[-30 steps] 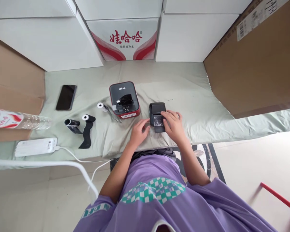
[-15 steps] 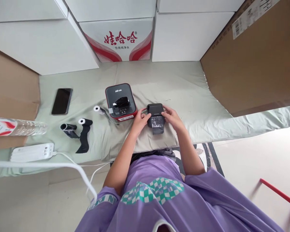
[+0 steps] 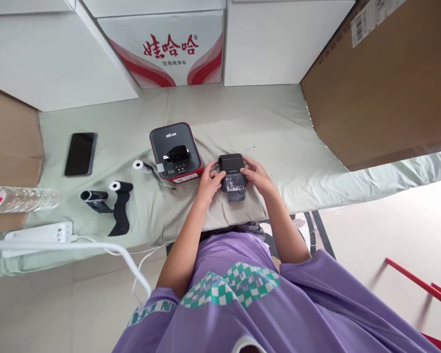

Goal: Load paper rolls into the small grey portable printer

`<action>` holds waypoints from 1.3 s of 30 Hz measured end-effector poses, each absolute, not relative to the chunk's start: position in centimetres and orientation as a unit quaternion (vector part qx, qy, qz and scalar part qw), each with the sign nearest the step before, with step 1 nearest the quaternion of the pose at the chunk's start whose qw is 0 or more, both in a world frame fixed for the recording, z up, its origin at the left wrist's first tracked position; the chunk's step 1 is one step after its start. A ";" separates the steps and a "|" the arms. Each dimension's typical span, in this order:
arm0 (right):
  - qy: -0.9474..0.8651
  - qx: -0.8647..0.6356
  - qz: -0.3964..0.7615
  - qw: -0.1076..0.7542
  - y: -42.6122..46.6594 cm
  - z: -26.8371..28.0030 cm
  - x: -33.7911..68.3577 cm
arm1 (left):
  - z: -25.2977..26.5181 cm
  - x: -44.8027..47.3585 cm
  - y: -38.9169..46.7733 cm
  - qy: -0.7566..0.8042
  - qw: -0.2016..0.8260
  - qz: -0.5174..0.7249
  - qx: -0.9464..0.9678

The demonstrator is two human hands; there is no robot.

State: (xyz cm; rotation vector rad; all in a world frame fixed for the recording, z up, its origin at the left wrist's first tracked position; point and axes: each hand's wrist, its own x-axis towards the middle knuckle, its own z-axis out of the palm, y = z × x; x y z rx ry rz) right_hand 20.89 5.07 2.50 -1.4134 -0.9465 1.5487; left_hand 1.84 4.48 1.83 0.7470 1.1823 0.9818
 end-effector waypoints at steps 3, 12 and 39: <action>-0.386 -0.561 0.602 0.417 4.7 2.1 20.8 | 1.1 2.0 4.4 0.535 0.628 0.438 0.356; -0.482 -0.587 0.459 0.461 3.2 -0.3 20.2 | -0.7 1.7 1.0 0.607 0.403 0.422 0.540; -0.610 -0.583 0.271 0.463 -0.1 -3.0 19.9 | -3.4 0.7 0.7 0.527 0.235 0.382 0.722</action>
